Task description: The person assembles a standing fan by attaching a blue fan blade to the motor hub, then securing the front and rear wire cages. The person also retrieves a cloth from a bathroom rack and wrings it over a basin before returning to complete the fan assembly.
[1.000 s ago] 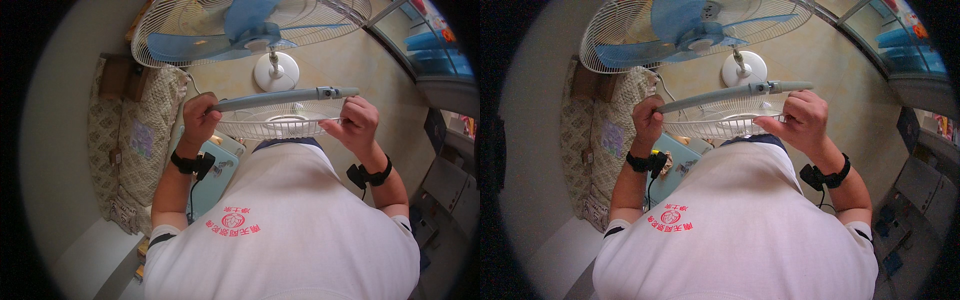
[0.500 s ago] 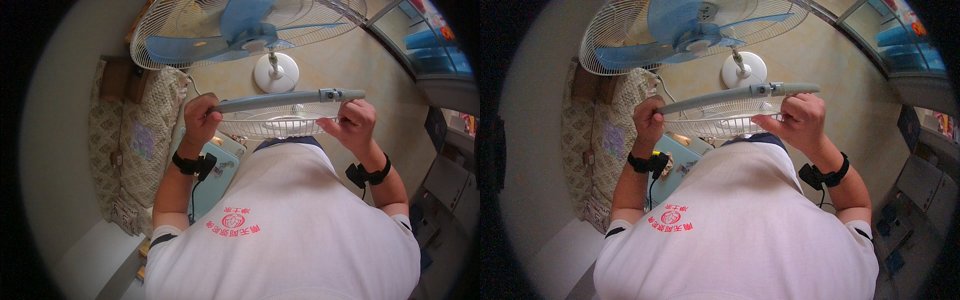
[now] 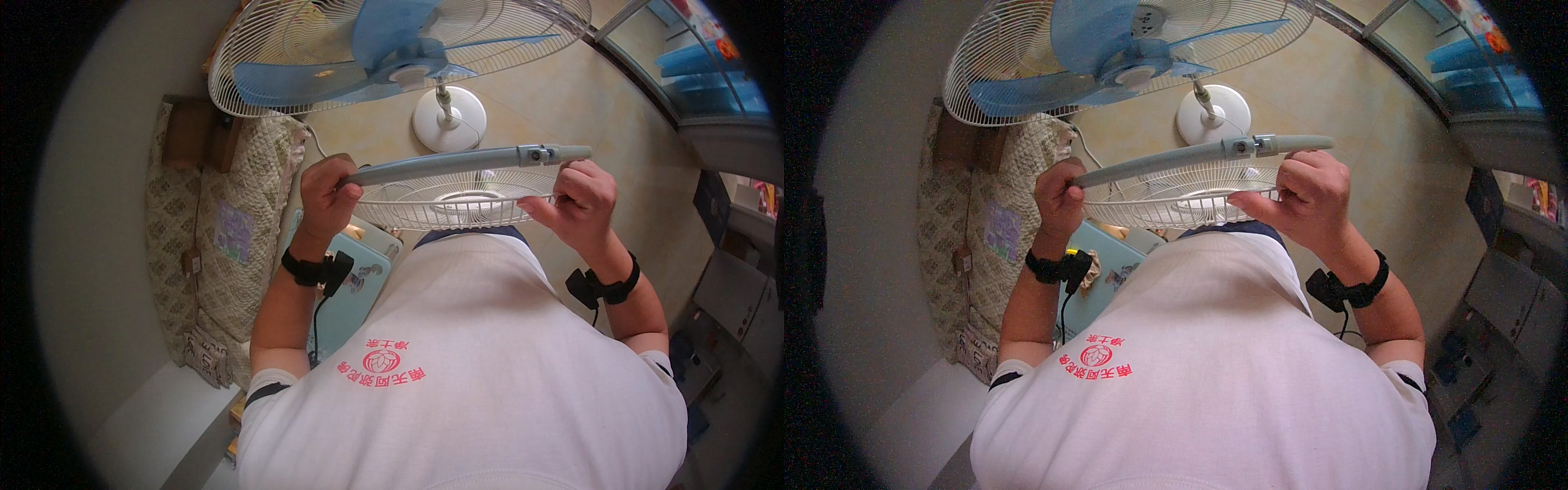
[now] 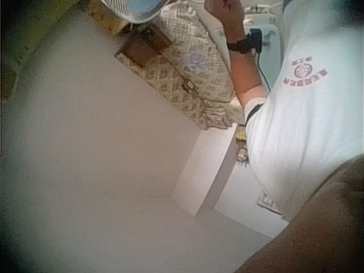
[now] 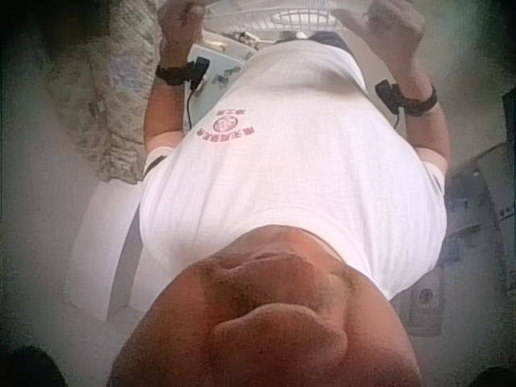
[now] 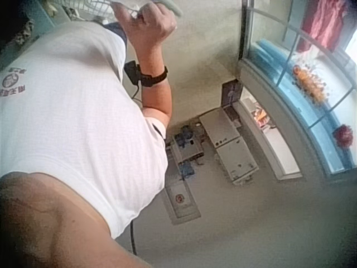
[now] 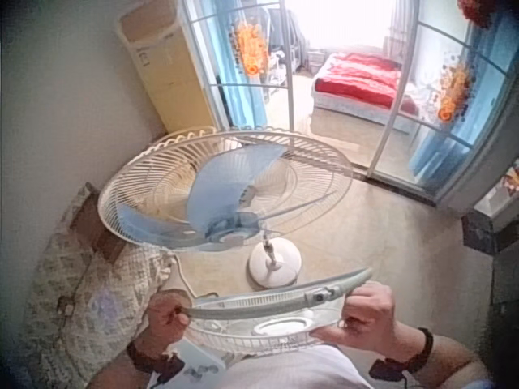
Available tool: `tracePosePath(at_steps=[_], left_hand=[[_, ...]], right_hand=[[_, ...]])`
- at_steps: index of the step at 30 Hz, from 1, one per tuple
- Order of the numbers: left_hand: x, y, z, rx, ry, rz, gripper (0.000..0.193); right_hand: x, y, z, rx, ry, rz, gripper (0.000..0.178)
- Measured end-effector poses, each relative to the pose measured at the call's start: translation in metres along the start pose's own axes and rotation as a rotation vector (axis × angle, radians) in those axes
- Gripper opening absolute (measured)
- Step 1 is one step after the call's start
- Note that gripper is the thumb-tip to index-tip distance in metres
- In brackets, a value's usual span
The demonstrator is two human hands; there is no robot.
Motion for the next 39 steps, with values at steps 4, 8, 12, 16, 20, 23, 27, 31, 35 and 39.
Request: tracePosePath(at_steps=[4, 8, 12, 16, 20, 23, 27, 31, 35, 39], left_hand=[[-0.001, -0.002, 0.000, -0.005, 0.007, 0.034, 0.052], [-0.001, -0.002, 0.000, -0.020, -0.005, 0.041, 0.051], [-0.002, -0.003, 0.001, -0.060, 0.009, -0.003, 0.056], [-0.001, -0.004, 0.001, -0.028, -0.008, -0.009, 0.054], [0.000, -0.006, 0.000, 0.000, -0.033, 0.033, 0.048], [-0.001, -0.007, -0.001, -0.012, -0.020, 0.050, 0.048], [-0.002, -0.008, -0.001, -0.021, -0.021, 0.047, 0.048], [-0.003, -0.010, 0.000, -0.032, -0.016, 0.005, 0.054], [-0.005, -0.012, 0.000, -0.039, -0.012, 0.018, 0.055], [-0.005, -0.014, -0.002, -0.034, -0.017, 0.024, 0.055]], right_hand=[[-0.001, -0.001, 0.000, 0.005, -0.031, 0.016, 0.047], [-0.001, 0.000, 0.000, 0.010, -0.043, 0.016, 0.045], [0.000, 0.002, 0.000, 0.003, -0.018, 0.026, 0.043], [0.002, 0.001, 0.002, 0.010, -0.031, 0.023, 0.047], [0.003, -0.001, 0.002, 0.005, -0.032, 0.022, 0.047], [0.004, -0.001, 0.001, 0.002, -0.039, 0.036, 0.046], [0.004, -0.001, 0.001, 0.003, -0.046, 0.022, 0.048], [0.004, 0.000, 0.003, 0.018, -0.019, 0.025, 0.046], [0.005, 0.002, 0.003, 0.007, -0.008, 0.024, 0.040], [0.005, 0.002, 0.003, -0.004, -0.048, -0.003, 0.042]])
Point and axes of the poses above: each hand's wrist, its own z-axis away from the middle knuckle, its own y-axis out of the back of the hand, x = y × z, the point moved 3 cm from there along -z, towards the middle knuckle, and after that the axes turned 10 degrees about -y, right-handed, at the moved point
